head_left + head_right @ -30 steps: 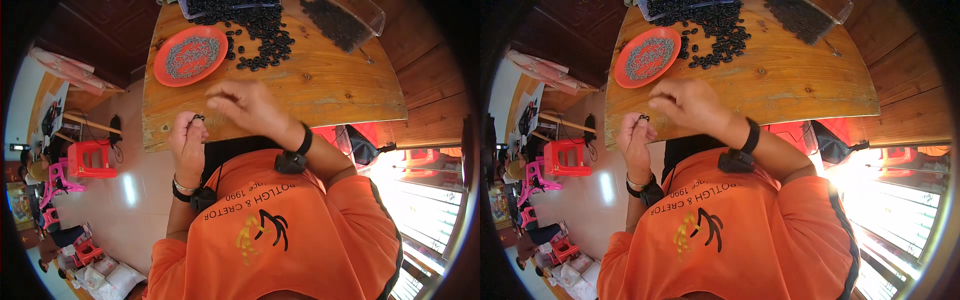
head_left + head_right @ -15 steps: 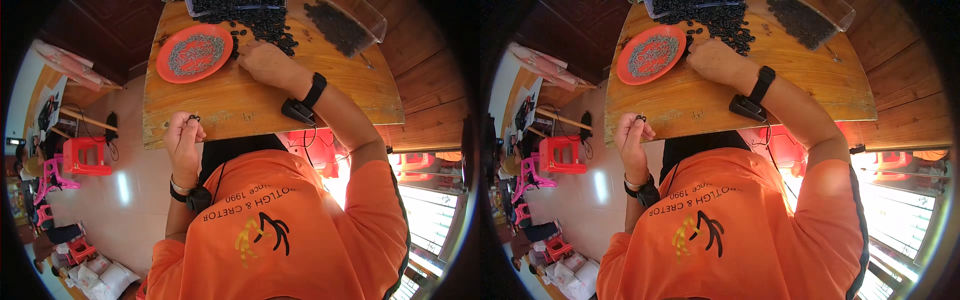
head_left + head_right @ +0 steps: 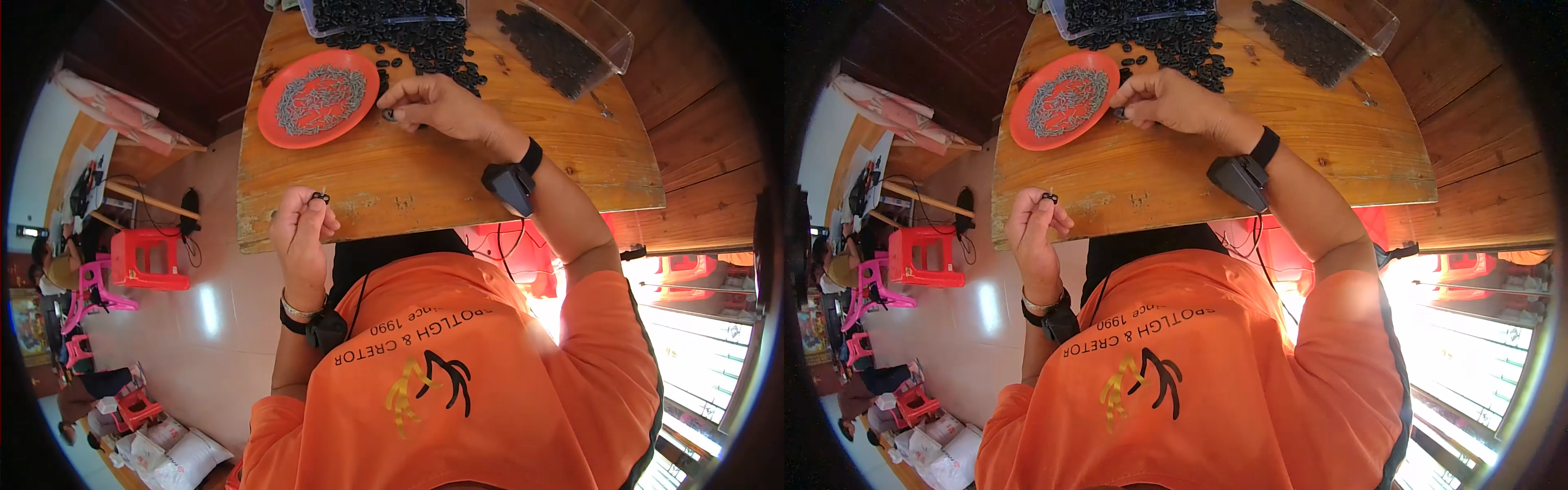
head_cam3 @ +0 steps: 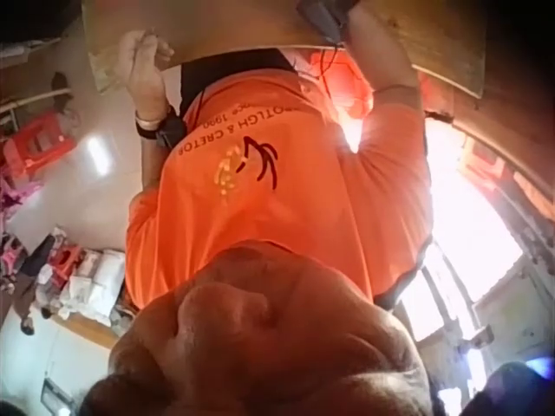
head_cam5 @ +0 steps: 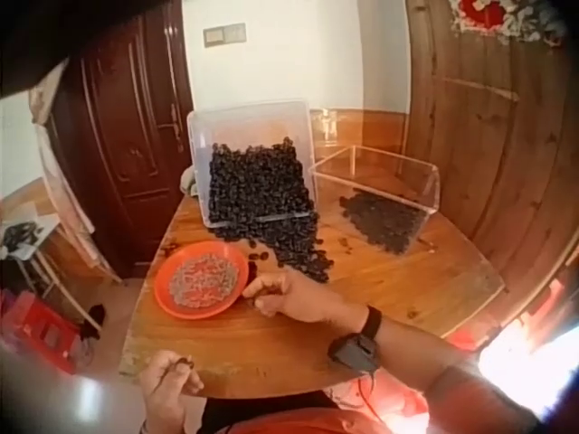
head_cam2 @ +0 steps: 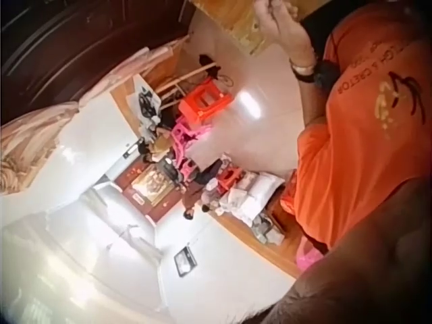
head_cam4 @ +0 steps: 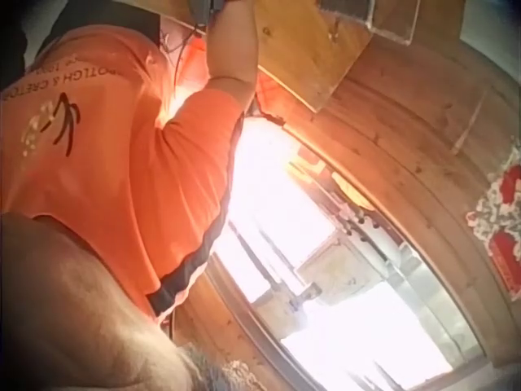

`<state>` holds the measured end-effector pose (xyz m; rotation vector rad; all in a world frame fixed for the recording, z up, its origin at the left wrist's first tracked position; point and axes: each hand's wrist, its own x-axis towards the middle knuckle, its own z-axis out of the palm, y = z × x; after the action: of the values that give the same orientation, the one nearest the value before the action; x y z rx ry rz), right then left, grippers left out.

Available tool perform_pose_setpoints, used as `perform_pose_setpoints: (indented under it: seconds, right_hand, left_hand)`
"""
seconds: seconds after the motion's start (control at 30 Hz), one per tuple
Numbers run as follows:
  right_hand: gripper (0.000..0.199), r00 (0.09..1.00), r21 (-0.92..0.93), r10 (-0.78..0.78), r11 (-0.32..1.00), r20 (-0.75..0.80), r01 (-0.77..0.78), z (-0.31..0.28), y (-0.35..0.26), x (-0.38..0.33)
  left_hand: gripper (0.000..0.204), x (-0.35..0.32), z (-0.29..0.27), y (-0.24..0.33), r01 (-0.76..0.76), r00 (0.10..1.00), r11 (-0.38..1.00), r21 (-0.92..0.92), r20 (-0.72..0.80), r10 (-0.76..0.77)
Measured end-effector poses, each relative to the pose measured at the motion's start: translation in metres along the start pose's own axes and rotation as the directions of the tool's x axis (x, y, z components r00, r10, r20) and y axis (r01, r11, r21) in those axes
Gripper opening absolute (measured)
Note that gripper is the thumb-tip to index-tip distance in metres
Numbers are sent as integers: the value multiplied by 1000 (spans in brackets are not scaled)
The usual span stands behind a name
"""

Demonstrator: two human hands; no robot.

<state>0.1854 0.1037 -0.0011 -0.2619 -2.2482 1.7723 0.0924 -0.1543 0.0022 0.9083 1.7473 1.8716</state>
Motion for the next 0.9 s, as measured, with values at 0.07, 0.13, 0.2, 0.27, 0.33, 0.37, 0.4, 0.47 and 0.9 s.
perform_pose_setpoints:
  seconds: [0.07,0.13,0.2,0.27,0.33,0.37,0.4,0.47,0.9]
  right_hand:
    - [23,998,136,20,990,63,-29,5,-1,-4]
    - [25,997,185,27,982,79,-41,9,-9,-8]
    - [26,995,234,33,971,96,-55,11,-15,-9]
    - [27,991,260,43,963,130,-75,11,-16,-8]
    - [28,990,283,46,955,135,-83,10,-14,-8]
    - [28,988,303,51,948,143,-93,9,-14,-8]
    - [28,989,305,48,948,141,-89,9,-13,-9]
    - [28,989,335,25,940,144,-72,7,-12,-8]
    - [18,987,27,68,997,145,-73,19,5,-5]
  left_hand:
    - [12,4,3,0,0,1000,1000,-6,21,0]
    - [13,7,6,1,2,999,1000,-11,41,-2]
    - [13,11,10,2,25,999,998,-53,40,-22]
    - [13,17,13,-1,49,997,996,-74,60,-44]
    - [13,22,17,-4,72,995,993,-95,79,-65]
    - [13,25,19,-5,95,991,988,-118,101,-83]
    - [13,27,21,-6,118,987,983,-140,124,-101]
    - [13,31,25,-10,143,982,977,-158,148,-119]
    - [14,33,34,-29,216,961,945,-246,225,-162]
